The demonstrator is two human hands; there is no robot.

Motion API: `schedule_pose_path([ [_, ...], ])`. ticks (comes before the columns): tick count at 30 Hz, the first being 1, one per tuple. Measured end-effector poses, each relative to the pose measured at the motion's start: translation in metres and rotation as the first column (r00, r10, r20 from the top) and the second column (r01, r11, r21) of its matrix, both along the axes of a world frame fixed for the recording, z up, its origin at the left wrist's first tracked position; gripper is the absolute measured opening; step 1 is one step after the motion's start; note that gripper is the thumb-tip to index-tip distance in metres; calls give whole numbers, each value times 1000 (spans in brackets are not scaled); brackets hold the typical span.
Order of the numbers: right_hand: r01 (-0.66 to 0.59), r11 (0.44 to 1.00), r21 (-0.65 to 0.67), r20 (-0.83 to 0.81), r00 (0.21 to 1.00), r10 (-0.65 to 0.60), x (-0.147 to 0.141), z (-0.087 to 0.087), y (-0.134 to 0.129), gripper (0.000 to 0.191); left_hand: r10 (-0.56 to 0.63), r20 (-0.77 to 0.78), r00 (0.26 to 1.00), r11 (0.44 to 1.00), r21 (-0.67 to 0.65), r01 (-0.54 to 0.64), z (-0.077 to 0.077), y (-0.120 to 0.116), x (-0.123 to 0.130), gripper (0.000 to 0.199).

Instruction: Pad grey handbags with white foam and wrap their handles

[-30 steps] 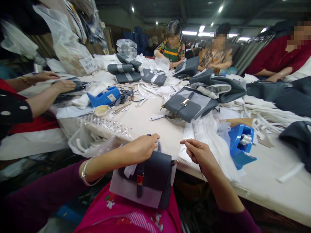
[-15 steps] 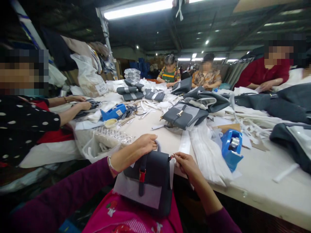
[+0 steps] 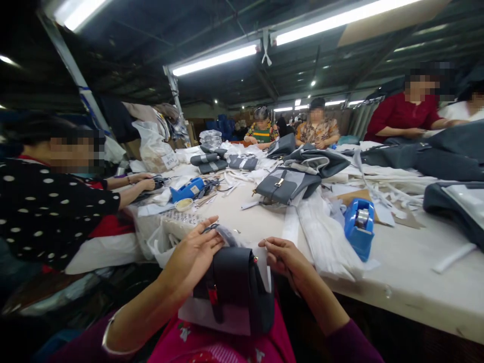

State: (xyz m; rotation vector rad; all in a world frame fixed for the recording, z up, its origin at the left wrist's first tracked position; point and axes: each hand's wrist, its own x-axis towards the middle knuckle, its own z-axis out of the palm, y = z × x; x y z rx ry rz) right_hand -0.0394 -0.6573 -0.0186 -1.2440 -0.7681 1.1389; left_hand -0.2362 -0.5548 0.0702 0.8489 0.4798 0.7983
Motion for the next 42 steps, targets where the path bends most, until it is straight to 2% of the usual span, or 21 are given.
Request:
schedule_pose_path([
  [2,14,995,99,-129,992,-1,-7,8,-4,36,23,-21,1000,1000,18,-23,12,-7,-24,45],
  [4,46,990,130,-178,984,-22,-11,14,-8,33,34,-66,997,999,43,-31,23,-11,-47,44],
  [9,111,986,121,-100,990,-99,-11,23,-10,33,37,-147,988,987,163,-13,46,-9,-90,39],
  [14,74,987,141,-18,997,-72,-10,21,0,38,67,-155,986,942,336,-11,85,-5,-104,31],
  [16,73,988,133,27,997,-77,-12,18,6,40,26,-197,980,923,382,52,103,-3,-105,29],
  [20,123,986,113,151,979,-139,-20,15,13,43,-151,-302,941,865,421,274,131,4,-104,28],
  [23,162,980,118,210,960,-184,-23,18,13,45,-260,-385,886,790,443,424,143,8,-100,24],
  [25,186,975,124,219,953,-210,-22,22,8,44,-295,-425,856,734,472,487,145,11,-94,22],
  [27,203,971,123,217,950,-226,-18,26,0,42,-318,-438,841,698,492,520,140,16,-86,26],
  [30,241,960,139,229,936,-268,-6,33,-15,39,-366,-421,830,672,498,548,121,26,-69,34],
  [36,304,936,175,294,892,-344,10,58,-40,40,-497,-369,785,632,465,620,59,33,-29,38],
  [39,277,947,164,337,886,-318,11,71,-40,38,-561,-386,732,606,411,681,30,37,-12,40],
  [42,253,954,160,366,882,-295,15,79,-33,36,-591,-394,704,582,396,710,7,51,2,41],
])
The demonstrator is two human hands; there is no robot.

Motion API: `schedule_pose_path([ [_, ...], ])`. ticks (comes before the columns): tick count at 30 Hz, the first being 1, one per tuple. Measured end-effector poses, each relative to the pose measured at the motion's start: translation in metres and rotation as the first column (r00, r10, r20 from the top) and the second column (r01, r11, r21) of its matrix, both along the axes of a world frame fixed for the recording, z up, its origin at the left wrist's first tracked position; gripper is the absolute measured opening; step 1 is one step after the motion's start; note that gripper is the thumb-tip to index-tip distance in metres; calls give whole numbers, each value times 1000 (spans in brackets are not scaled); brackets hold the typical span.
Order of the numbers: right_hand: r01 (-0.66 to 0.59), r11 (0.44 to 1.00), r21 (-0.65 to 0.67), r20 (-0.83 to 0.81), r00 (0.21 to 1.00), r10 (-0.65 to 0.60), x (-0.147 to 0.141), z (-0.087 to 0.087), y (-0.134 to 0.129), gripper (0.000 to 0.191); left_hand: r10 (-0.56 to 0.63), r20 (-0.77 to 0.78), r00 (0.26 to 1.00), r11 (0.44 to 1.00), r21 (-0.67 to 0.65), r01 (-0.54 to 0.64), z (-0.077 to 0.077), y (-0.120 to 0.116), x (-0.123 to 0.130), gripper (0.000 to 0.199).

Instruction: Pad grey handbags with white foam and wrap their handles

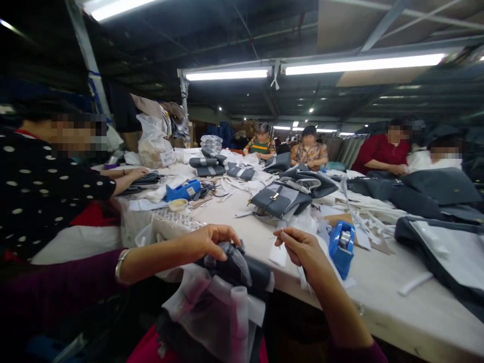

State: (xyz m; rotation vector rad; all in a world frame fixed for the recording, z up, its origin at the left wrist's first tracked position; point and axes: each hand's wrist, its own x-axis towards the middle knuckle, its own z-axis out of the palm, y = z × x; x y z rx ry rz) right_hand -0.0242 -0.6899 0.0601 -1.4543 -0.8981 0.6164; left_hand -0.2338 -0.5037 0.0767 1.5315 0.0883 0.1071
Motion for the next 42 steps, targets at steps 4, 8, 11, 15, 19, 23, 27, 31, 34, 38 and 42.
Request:
schedule_pose_path([
  [4,-25,995,-95,27,999,27,2,7,19,38,15,33,999,1000,-18,-14,-18,26,10,45],
  [8,-143,955,-261,59,985,163,-5,11,48,39,9,73,997,997,76,-14,-27,40,11,46],
  [11,-228,888,-400,127,945,300,-5,4,74,36,78,135,988,966,233,-108,-34,39,12,43],
  [15,-243,826,-508,256,873,415,7,-20,107,31,260,250,932,840,418,-347,-48,31,13,31],
  [19,-116,892,-437,380,875,300,27,-34,123,31,436,405,804,573,564,-595,-60,17,8,24],
  [23,-71,911,-406,429,866,258,40,-35,127,28,480,397,782,385,706,-594,-72,2,3,21],
  [27,-277,761,-586,244,835,492,39,-39,131,20,440,109,892,484,808,-337,-81,1,21,31],
  [31,-477,587,-654,25,762,647,41,-41,138,29,497,53,866,517,783,-345,-79,9,48,33],
  [34,-535,553,-638,-8,723,691,43,-38,142,31,522,44,852,564,732,-383,-76,12,58,30],
  [38,-568,521,-637,35,654,756,38,-36,144,35,569,58,820,569,693,-444,-77,7,58,24],
  [42,-604,496,-624,-15,644,765,41,-46,145,39,629,40,776,571,655,-496,-81,1,62,28],
])
